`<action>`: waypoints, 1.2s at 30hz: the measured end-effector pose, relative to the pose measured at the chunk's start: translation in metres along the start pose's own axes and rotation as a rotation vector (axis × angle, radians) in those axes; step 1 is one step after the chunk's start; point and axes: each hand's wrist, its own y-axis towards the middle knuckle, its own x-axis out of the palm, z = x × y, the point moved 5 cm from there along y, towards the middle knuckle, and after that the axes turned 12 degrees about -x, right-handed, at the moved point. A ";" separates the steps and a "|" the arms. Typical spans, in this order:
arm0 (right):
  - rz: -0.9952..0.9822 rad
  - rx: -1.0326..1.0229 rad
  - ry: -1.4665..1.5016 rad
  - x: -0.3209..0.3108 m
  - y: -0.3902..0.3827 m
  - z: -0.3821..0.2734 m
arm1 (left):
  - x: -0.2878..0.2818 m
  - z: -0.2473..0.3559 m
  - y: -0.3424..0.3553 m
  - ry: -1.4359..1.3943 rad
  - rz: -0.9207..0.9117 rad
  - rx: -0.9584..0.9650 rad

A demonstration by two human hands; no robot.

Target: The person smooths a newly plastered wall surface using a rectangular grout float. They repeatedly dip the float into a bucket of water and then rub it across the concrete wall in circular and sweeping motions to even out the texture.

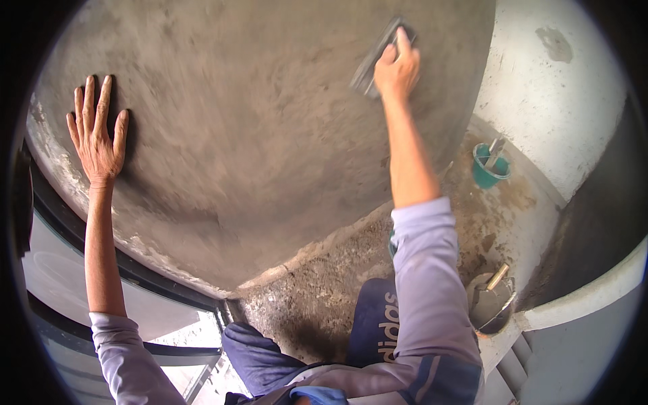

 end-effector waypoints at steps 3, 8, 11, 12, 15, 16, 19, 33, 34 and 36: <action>-0.211 0.222 0.318 0.007 -0.077 -0.063 | 0.000 -0.001 -0.011 0.005 -0.029 -0.012; -0.198 -0.274 0.222 -0.002 -0.050 -0.122 | 0.002 0.007 -0.008 -0.002 -0.017 0.000; 0.056 -0.166 0.070 0.012 0.033 -0.037 | -0.005 0.001 0.000 0.040 -0.016 0.013; 0.020 0.059 0.042 0.006 0.043 -0.011 | -0.003 0.002 -0.001 0.028 -0.011 0.005; -0.046 0.010 0.165 0.014 -0.034 -0.039 | 0.001 0.002 -0.006 0.037 -0.028 0.005; -0.144 -0.140 0.227 0.003 -0.069 -0.093 | 0.000 -0.001 -0.009 0.041 -0.042 0.000; -0.290 -0.424 0.297 -0.002 -0.106 -0.141 | 0.005 0.008 -0.011 0.013 -0.028 -0.003; -0.192 -0.335 0.306 0.000 -0.066 -0.091 | 0.003 -0.001 -0.010 0.010 -0.026 0.006; -0.151 -0.255 0.175 0.007 -0.042 -0.061 | 0.000 -0.001 -0.004 0.018 -0.029 0.021; -0.050 -0.041 0.145 0.007 0.013 0.020 | 0.001 -0.001 -0.004 0.004 -0.033 0.011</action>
